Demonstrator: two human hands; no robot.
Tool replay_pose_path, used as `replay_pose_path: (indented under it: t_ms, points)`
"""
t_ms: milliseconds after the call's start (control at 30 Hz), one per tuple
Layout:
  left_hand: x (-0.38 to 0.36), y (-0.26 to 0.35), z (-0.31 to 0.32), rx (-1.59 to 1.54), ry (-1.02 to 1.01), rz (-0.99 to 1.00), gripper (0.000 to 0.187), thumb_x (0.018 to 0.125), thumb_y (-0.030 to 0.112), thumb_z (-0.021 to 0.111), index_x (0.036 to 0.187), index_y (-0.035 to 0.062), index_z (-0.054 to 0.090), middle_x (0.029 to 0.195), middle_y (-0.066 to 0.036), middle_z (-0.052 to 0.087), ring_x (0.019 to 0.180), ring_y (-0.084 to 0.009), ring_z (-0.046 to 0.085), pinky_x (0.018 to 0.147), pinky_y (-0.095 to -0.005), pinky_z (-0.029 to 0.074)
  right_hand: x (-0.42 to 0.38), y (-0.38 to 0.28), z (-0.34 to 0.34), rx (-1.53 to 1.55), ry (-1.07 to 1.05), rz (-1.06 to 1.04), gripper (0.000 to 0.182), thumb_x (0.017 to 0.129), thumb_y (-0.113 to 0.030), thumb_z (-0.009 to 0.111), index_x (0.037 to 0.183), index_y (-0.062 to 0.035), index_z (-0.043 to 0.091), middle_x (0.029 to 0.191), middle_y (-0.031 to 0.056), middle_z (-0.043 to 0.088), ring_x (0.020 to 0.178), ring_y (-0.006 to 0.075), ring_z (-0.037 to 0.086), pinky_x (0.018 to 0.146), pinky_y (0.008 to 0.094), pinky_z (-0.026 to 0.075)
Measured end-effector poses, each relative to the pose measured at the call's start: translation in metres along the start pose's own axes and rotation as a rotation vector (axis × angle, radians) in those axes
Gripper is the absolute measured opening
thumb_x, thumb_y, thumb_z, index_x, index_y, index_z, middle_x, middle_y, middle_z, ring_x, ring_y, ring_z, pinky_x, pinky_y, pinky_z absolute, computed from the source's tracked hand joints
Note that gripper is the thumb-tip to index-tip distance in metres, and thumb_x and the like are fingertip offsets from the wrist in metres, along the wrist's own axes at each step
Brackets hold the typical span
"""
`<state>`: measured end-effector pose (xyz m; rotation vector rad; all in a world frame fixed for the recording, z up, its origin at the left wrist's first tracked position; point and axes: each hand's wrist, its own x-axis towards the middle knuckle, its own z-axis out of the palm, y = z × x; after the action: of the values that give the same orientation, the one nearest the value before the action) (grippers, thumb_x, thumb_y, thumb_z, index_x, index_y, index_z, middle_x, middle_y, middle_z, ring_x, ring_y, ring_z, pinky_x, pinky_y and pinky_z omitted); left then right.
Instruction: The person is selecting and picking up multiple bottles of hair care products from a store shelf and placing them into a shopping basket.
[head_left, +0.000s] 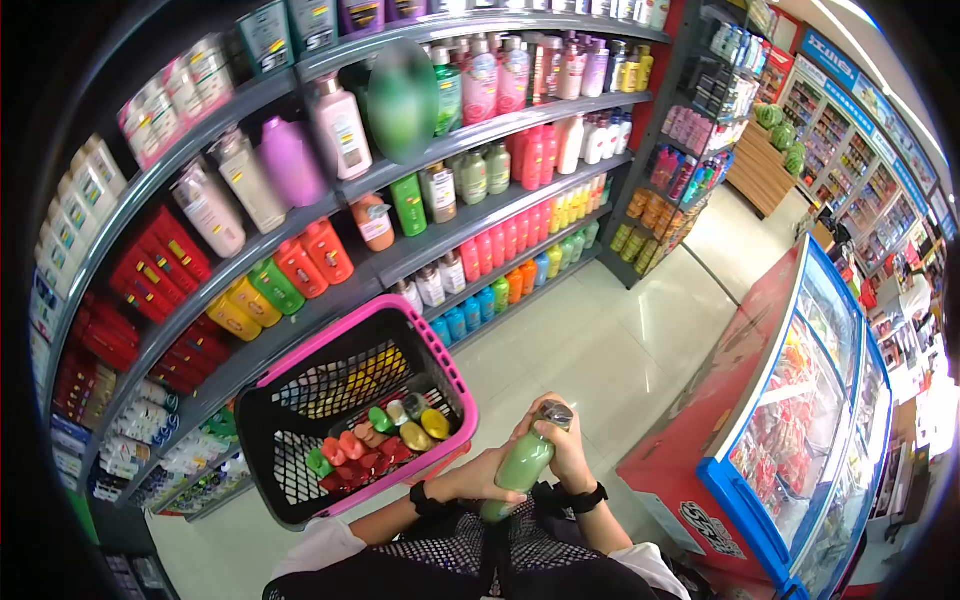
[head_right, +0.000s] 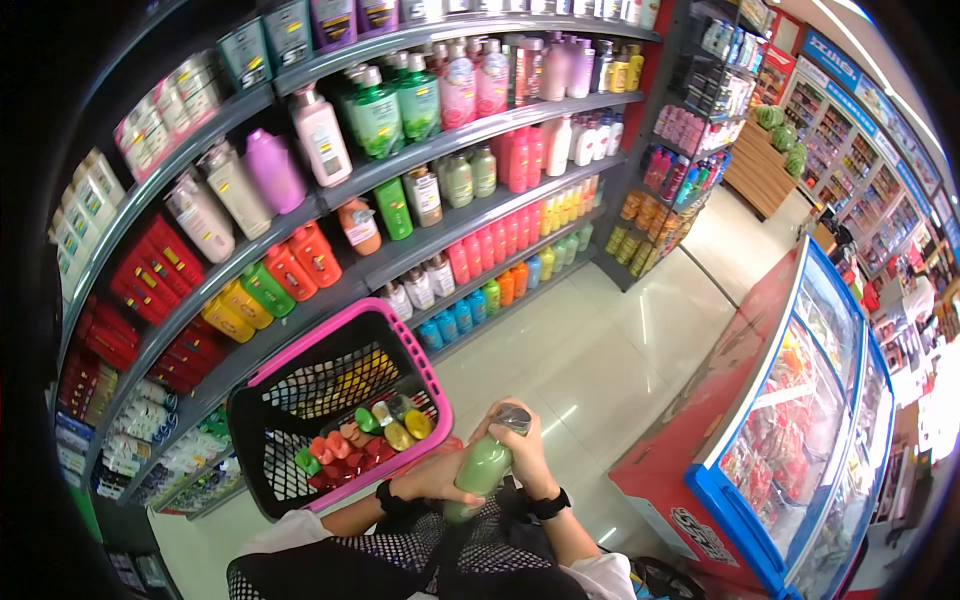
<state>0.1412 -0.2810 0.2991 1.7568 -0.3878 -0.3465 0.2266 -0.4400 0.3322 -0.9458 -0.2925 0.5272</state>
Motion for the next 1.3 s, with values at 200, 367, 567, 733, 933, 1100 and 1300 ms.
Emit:
replay_pose_path:
  t_ms: [200,367,567,733,933,1100,1300]
  points:
    - [0.112,-0.004,0.025,-0.127,-0.249,0.031,0.082,0.071,0.033,0.075,0.133,0.0,0.034,0.11,-0.016,0.058,0.102,-0.0259,0.058,0.089,-0.0363,0.046,0.003,-0.056,-0.072,-0.123,0.238,-0.098,0.021,0.076,-0.013,0.055,0.092,-0.0001,0.05,0.069,0.0144,0.059,0.066,0.025,0.061,0.066,0.0347,0.052]
    - [0.134,-0.014,0.04,-0.157,-0.358,0.0,0.083,0.072,0.035,0.075,0.134,-0.0013,0.033,0.112,-0.017,0.057,0.104,-0.0258,0.057,0.09,-0.0354,0.045,-0.007,-0.058,-0.095,-0.078,0.353,-0.109,0.019,0.077,-0.012,0.051,0.092,-0.0004,0.049,0.068,0.0132,0.057,0.065,0.0251,0.06,0.065,0.035,0.052]
    - [0.178,-0.028,0.023,-0.253,-0.356,-0.198,0.085,0.075,0.038,0.073,0.136,-0.003,0.029,0.12,-0.018,0.052,0.11,-0.0241,0.053,0.095,-0.0347,0.042,0.042,-0.048,-0.136,0.006,0.376,0.001,0.018,0.08,-0.014,0.051,0.093,-0.0009,0.049,0.069,0.0134,0.057,0.067,0.0256,0.06,0.067,0.0341,0.051]
    - [0.224,-0.048,-0.013,-0.291,-0.321,-0.127,0.081,0.077,0.038,0.071,0.135,-0.0023,0.03,0.12,-0.014,0.05,0.111,-0.0199,0.05,0.093,-0.0321,0.041,0.106,-0.059,-0.155,-0.028,0.354,0.024,0.018,0.081,-0.01,0.051,0.095,0.0005,0.047,0.07,0.0148,0.06,0.065,0.0261,0.063,0.066,0.0343,0.052]
    - [0.315,-0.033,-0.079,-0.206,-0.302,-0.137,0.083,0.075,0.035,0.074,0.135,-0.0027,0.03,0.114,-0.018,0.054,0.106,-0.025,0.055,0.092,-0.0355,0.044,0.2,-0.095,-0.191,-0.191,0.389,-0.019,0.02,0.082,-0.014,0.05,0.095,-0.0004,0.048,0.076,0.0152,0.059,0.073,0.0263,0.062,0.074,0.0375,0.052]
    - [0.359,-0.037,-0.145,-0.02,-0.147,-0.123,0.091,0.069,0.033,0.079,0.136,-0.0012,0.029,0.117,-0.021,0.055,0.107,-0.0296,0.057,0.092,-0.0365,0.045,0.289,-0.121,-0.193,-0.334,0.178,0.012,0.026,0.08,-0.015,0.052,0.099,0.0021,0.049,0.084,0.0178,0.062,0.086,0.0301,0.065,0.082,0.0393,0.051]
    - [0.364,-0.059,-0.239,0.158,0.22,-0.002,0.1,0.062,0.03,0.084,0.141,0.004,0.027,0.126,-0.02,0.05,0.117,-0.032,0.052,0.097,-0.039,0.043,0.407,-0.097,-0.191,-0.629,-0.289,-0.04,0.041,0.072,-0.012,0.075,0.103,0.0038,0.054,0.101,0.0108,0.07,0.095,0.0185,0.064,0.086,0.0312,0.048]
